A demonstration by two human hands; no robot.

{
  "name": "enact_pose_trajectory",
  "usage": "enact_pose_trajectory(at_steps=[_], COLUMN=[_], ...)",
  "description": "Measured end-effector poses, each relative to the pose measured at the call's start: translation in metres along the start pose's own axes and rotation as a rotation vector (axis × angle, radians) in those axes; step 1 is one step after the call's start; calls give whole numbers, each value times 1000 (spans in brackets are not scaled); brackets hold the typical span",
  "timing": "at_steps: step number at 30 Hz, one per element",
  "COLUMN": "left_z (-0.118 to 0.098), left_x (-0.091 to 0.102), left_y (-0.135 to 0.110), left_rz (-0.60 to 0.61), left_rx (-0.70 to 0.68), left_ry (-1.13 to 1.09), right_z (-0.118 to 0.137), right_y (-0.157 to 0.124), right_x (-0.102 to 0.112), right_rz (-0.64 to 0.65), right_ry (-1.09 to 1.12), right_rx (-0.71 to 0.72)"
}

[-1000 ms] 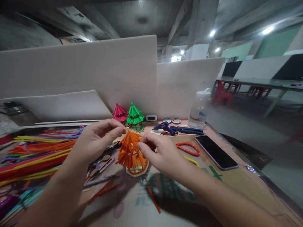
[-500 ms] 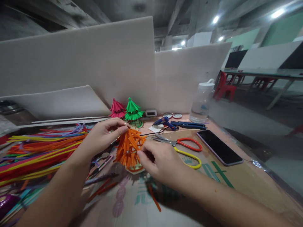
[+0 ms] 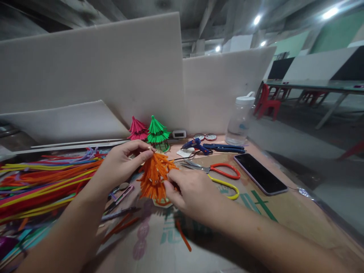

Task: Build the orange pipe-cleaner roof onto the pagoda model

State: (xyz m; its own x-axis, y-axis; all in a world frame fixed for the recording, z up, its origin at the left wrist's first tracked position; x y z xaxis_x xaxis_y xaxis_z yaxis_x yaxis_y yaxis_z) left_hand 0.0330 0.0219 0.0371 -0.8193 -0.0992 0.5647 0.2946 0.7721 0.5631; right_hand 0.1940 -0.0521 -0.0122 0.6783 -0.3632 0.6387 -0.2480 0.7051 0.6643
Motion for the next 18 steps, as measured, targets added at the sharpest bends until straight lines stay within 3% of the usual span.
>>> enact_pose_trajectory(at_steps=[10, 18], left_z=[-7, -9], left_x=[-2, -1], left_y=[-2, -3], left_rz=[16, 22], left_rx=[6, -35], left_ry=[-10, 28], right_z=[2, 3], right_y=[-4, -2], right_x=[-6, -3], right_rz=[-31, -54], right_ry=[-87, -75], right_rx=[63, 37])
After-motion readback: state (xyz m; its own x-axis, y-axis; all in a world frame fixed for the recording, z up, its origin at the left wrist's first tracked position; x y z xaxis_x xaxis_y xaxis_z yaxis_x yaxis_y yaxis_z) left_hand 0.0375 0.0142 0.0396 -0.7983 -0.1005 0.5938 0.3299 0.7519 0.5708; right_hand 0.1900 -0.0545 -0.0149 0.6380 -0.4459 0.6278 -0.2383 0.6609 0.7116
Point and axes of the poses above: each hand's wrist, its own y-axis towards the middle knuckle, its own x-axis out of the back of the hand, z = x × y, the point moved 5 cm from there along y, towards the middle knuckle, and after that the axes turned 10 degrees about -z, right-handed, at the moved point
